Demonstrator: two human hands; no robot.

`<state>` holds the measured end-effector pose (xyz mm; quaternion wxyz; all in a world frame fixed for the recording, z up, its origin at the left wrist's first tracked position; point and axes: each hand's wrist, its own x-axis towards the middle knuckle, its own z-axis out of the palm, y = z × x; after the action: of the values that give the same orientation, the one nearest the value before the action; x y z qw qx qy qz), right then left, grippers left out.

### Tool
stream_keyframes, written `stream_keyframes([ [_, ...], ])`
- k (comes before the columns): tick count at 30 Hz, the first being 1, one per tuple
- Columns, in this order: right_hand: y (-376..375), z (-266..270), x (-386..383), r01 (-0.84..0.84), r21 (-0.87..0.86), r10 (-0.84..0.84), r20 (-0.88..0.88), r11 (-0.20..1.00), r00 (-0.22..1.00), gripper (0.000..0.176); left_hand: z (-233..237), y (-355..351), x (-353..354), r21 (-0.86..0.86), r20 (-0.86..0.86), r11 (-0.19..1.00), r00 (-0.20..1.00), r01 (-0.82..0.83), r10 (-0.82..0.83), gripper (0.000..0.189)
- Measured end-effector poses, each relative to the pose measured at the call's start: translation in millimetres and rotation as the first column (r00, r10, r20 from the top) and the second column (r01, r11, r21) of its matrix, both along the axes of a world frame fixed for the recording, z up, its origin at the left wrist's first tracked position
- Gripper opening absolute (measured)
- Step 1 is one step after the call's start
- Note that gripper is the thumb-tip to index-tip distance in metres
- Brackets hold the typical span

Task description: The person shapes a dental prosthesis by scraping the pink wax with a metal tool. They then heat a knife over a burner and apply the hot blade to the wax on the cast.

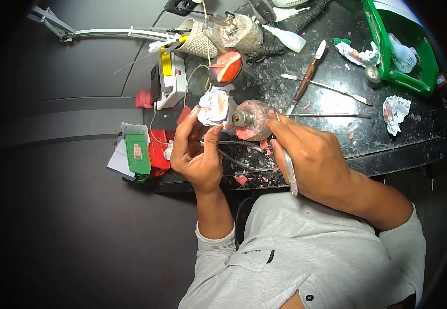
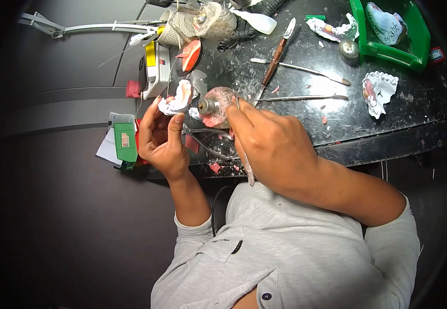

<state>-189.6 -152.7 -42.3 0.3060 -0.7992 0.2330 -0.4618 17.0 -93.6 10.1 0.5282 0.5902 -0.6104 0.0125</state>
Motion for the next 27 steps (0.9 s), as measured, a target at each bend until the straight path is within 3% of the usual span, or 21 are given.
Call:
stream_keyframes([
  [15, 0, 0, 0, -0.007, -0.004, 0.007, -0.003, 1.000, 1.000, 0.036, 6, 18, -1, -0.024, 0.073, 0.999, 0.997, -0.026, 0.028, 0.046],
  [24, 0, -1, 0, -0.005, 0.004, 0.005, -0.010, 1.000, 1.000, 0.036, 9, 28, -2, 0.024, -0.007, 0.999, 0.999, -0.034, 0.034, 0.045],
  [27, 0, -1, 0, -0.002, 0.000, 0.002, -0.014, 1.000, 1.000, 0.036, 7, 24, 3, 0.017, 0.067, 1.000, 0.997, -0.025, 0.024, 0.043],
])
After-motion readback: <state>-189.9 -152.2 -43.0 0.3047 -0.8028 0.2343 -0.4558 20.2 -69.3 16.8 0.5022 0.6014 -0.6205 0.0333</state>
